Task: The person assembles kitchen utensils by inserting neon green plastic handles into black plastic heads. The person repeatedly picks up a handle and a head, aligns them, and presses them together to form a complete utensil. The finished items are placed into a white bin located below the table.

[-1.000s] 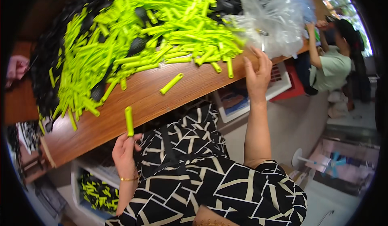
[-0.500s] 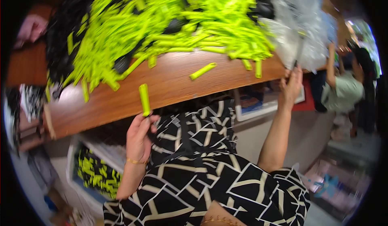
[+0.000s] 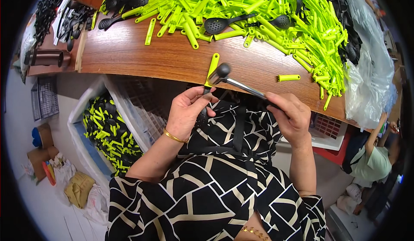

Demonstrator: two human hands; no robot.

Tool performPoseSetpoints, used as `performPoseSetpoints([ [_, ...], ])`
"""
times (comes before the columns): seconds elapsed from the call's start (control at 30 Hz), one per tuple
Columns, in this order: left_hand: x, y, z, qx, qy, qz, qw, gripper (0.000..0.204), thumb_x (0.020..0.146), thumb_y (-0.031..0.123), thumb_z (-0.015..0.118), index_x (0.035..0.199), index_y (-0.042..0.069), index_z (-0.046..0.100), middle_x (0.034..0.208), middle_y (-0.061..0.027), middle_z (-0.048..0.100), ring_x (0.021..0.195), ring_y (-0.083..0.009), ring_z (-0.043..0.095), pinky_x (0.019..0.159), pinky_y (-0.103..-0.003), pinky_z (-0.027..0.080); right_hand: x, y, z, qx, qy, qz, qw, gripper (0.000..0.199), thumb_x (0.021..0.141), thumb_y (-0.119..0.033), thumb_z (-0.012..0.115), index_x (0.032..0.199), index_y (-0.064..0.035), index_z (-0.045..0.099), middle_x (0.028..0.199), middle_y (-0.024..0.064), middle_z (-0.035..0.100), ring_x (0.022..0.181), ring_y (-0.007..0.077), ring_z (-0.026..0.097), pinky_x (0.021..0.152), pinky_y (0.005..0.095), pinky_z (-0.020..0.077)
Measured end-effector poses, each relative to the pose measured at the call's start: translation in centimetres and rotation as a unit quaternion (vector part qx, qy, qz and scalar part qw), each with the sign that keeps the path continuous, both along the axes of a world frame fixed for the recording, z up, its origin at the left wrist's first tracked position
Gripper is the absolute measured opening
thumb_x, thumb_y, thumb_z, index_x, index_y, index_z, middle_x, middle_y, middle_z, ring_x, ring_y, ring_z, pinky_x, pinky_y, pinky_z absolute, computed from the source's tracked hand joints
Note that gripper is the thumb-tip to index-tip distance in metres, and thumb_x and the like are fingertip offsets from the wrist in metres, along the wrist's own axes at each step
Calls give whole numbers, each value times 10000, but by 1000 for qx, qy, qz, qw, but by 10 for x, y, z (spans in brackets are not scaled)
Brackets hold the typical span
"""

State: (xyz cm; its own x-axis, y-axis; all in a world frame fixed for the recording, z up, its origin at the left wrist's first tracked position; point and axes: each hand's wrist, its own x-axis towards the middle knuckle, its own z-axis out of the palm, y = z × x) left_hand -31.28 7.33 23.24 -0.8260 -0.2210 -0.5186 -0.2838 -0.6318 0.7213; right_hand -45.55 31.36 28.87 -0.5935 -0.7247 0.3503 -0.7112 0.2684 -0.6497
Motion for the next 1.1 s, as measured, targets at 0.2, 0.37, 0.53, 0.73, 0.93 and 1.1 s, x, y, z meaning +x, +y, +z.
performPoseSetpoints([
  [0.2, 1, -7, -3, -8, 1, -14, 1000, 242, 973, 100, 670, 1176, -30, 665, 993, -126, 732, 706, -131, 646, 653, -238, 529, -10, -3, 3, 49, 37, 1, 998, 434, 777, -30, 793, 1197, -128, 741, 779, 64, 653, 587, 213, 564, 552, 353, 474],
  [0.37, 3, -8, -6, -13, 1, -16, 1000, 226, 981, 99, 658, 1169, -27, 664, 998, -118, 729, 706, -120, 637, 647, -234, 520, -5, -7, 0, 183, -7, 18, 983, 444, 802, 21, 755, 1226, -108, 719, 904, 100, 709, 706, 240, 654, 624, 328, 516],
  [0.53, 2, -3, -2, -60, 8, -20, 998, 260, 1011, 154, 625, 1196, -27, 652, 955, -94, 717, 639, -86, 572, 593, -215, 474, -16, 2, -16, 23, -105, -79, 991, 377, 868, 10, 724, 1238, -59, 702, 1071, 136, 739, 945, 234, 708, 848, 310, 536],
  [0.73, 16, -24, 4, -152, 14, 34, 988, 303, 1057, 232, 537, 1172, -30, 636, 884, -98, 704, 611, -74, 548, 624, -210, 456, -32, 14, -26, 13, -186, -154, 970, 308, 921, -49, 714, 1226, -11, 697, 1101, 118, 745, 1032, 171, 691, 921, 296, 513],
  [0.93, 138, -123, -67, -300, -82, 360, 879, 234, 1018, 194, 577, 1044, -24, 657, 877, -108, 708, 675, -120, 612, 670, -257, 505, -46, 12, -32, 15, -118, -162, 980, 311, 939, 0, 668, 1249, 24, 673, 1194, 116, 705, 1094, 178, 654, 978, 305, 488],
  [1.1, 268, -221, -157, -107, -313, 492, 805, 252, 969, 207, 596, 973, -38, 652, 897, -145, 719, 630, -197, 672, 577, -307, 510, -42, 23, -53, -5, -93, -152, 984, 359, 1006, 7, 573, 1361, 53, 582, 1346, 142, 628, 1235, 198, 581, 1096, 323, 395],
])
